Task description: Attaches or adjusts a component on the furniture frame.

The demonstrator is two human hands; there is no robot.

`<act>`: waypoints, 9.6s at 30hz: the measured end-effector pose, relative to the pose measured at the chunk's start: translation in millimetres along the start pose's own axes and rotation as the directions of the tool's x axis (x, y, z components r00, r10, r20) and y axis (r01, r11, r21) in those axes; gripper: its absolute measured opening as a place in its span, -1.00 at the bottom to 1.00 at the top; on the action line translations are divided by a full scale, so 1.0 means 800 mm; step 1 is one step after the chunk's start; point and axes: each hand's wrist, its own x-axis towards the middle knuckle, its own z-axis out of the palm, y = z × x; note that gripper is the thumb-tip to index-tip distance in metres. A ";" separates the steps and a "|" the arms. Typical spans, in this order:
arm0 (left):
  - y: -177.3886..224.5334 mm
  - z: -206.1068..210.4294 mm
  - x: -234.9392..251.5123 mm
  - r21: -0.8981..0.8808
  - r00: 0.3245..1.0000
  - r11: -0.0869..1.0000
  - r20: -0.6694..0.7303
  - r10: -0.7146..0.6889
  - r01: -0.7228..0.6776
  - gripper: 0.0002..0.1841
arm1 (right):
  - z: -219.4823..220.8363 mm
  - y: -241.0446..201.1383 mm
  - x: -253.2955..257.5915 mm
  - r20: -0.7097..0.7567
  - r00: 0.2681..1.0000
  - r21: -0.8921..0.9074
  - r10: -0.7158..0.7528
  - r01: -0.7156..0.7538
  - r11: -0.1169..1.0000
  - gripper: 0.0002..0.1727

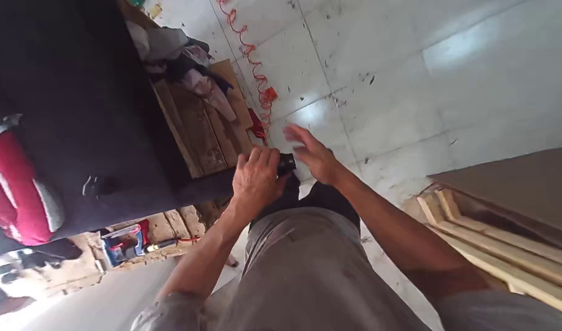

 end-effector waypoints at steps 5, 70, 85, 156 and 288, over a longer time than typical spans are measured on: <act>-0.007 -0.013 -0.006 -0.119 0.989 0.993 0.147 0.005 0.013 -0.43 | 0.010 -0.031 -0.021 0.272 0.961 -0.619 -0.042 0.209 0.757 -0.16; -0.090 -0.012 -0.067 -0.056 0.988 0.987 0.056 -0.144 0.147 -0.24 | 0.001 -0.039 0.031 0.632 0.443 0.155 0.636 -0.876 0.456 -0.12; -0.095 -0.008 -0.067 -0.053 0.990 0.989 0.044 -0.136 0.138 -0.30 | 0.006 -0.038 0.047 0.625 0.482 0.053 0.614 -0.811 0.582 -0.31; -0.090 -0.007 -0.067 0.015 0.991 0.991 -0.011 -0.131 0.131 -0.29 | -0.004 -0.041 0.061 0.568 0.529 -0.246 0.631 -0.623 0.743 -0.18; -0.658 -0.292 0.951 0.018 0.972 0.976 -0.098 -0.212 0.215 -0.32 | -0.422 -0.159 1.056 0.122 0.991 0.380 0.052 -0.095 0.920 -0.29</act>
